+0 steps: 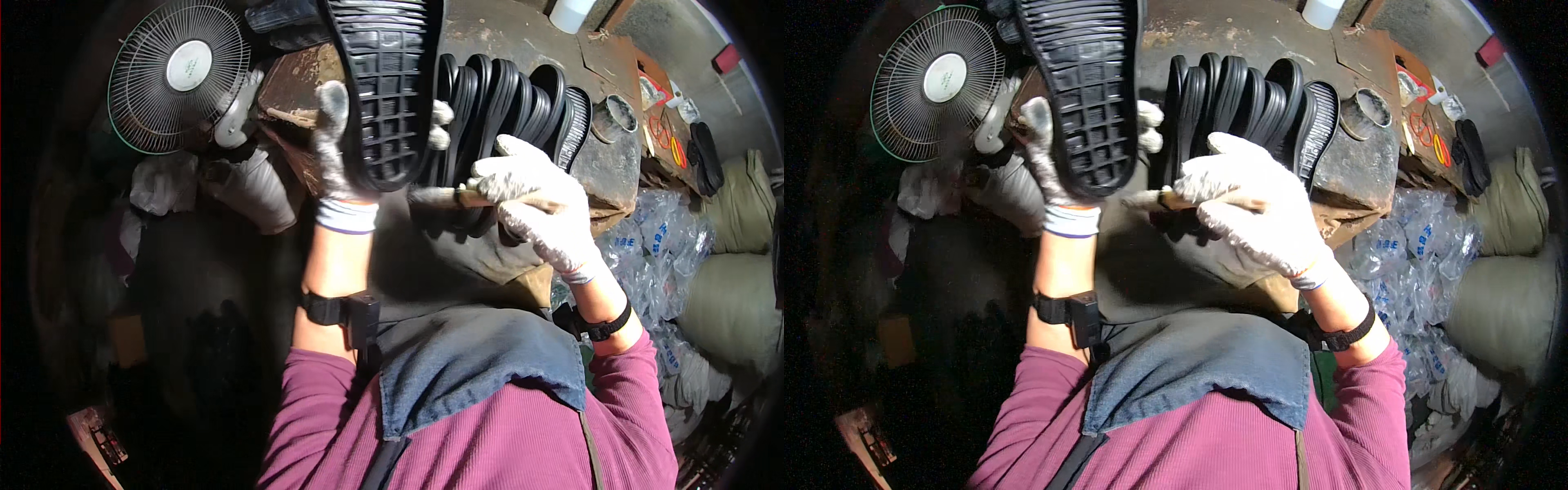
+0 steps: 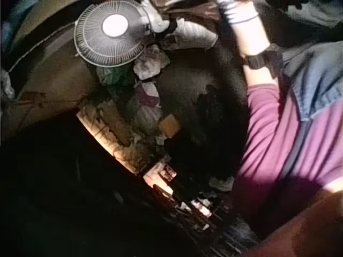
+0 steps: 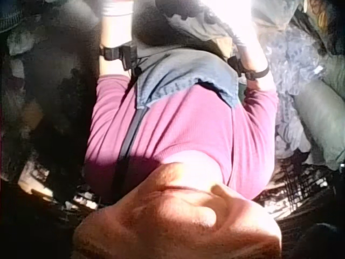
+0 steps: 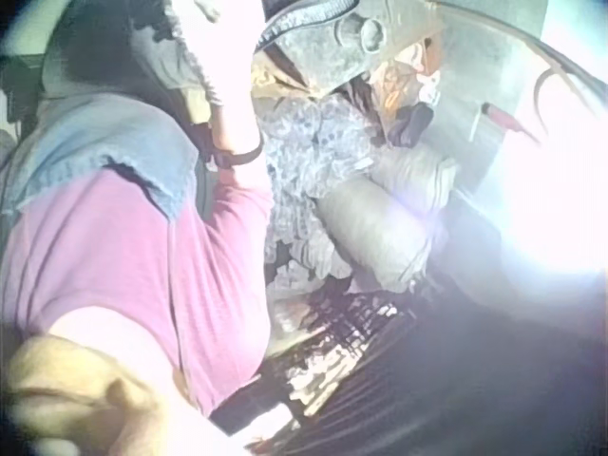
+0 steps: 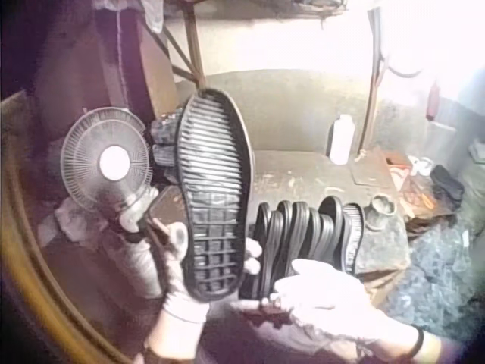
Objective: Applying adhesive to the edges and bottom surface of shoe outsoles using a small brush.
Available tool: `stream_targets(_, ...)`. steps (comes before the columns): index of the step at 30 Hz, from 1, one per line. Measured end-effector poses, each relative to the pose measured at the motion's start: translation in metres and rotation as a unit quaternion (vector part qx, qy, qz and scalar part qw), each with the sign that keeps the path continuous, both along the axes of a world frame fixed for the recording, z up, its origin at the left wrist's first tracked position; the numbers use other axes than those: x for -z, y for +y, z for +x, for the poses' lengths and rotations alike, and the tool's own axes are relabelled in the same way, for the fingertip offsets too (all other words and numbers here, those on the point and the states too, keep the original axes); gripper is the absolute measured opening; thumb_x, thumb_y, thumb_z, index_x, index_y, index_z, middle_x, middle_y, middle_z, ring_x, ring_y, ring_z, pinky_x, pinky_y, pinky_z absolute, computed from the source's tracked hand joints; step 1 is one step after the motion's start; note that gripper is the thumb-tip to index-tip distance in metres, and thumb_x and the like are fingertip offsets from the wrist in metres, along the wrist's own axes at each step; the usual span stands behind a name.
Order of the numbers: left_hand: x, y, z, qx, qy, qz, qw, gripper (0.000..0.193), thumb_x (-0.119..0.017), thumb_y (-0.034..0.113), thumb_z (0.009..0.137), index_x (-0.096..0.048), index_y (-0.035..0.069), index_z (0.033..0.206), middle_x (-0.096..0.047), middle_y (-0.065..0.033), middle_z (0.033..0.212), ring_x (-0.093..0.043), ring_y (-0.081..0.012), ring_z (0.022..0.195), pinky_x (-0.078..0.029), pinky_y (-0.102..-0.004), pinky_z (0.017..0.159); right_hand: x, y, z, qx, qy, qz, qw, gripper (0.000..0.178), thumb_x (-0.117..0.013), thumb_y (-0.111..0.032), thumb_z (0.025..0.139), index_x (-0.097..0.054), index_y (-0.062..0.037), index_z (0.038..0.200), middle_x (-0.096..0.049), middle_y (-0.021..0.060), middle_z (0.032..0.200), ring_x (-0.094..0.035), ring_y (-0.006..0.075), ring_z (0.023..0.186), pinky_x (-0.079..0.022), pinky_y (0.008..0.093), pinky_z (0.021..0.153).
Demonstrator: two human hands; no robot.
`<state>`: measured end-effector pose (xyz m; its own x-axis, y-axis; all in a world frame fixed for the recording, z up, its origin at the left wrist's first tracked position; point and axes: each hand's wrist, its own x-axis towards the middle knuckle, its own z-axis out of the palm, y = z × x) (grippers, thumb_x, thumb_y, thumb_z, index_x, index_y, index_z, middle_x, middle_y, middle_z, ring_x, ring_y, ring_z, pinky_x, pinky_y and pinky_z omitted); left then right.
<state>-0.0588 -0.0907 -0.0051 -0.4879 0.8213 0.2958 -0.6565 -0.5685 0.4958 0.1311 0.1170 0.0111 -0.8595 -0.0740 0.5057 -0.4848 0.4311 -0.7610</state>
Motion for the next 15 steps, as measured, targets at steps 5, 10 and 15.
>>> stream_targets(5, 0.004, -0.021, -0.01, -0.005, 0.039, -0.006, 0.999, 0.102, -0.064, 0.069, 0.094, -0.041, -0.011, 0.153, -0.059, -0.0418, 0.134, -0.067, -0.0494, 0.119, -0.058, -0.0568, 0.101, -0.03, -0.036, -0.005, 0.1, -0.154, -0.211, 0.96, 0.023, -0.074, -0.011, 0.097, -0.075, -0.0032, 0.118, -0.079, 0.0061, 0.112, -0.072, 0.0167, 0.108, -0.054, 0.0342, 0.102)
stream_targets(10, -0.001, -0.022, -0.003, -0.102, 0.074, -0.117, 0.985, 0.077, -0.064, 0.054, 0.101, -0.055, -0.011, 0.141, -0.07, -0.03, 0.124, -0.076, -0.0379, 0.104, -0.067, -0.0478, 0.085, -0.021, -0.034, -0.022, 0.063, -0.119, -0.211, 0.968, 0.024, -0.071, -0.009, 0.099, -0.07, 0.0003, 0.122, -0.077, 0.0085, 0.11, -0.071, 0.0134, 0.102, -0.056, 0.0283, 0.093)
stream_targets(15, 0.003, -0.031, 0.001, -0.293, 0.374, -0.37, 0.799, 0.053, -0.057, 0.049, 0.108, -0.067, 0.0, 0.128, -0.076, -0.0074, 0.112, -0.075, -0.0122, 0.089, -0.062, -0.0246, 0.074, -0.031, -0.051, -0.021, 0.052, -0.175, -0.106, 0.978, 0.03, -0.076, -0.026, 0.096, -0.073, -0.01, 0.121, -0.078, 0.0056, 0.088, -0.075, 0.0133, 0.082, -0.057, 0.0281, 0.074)
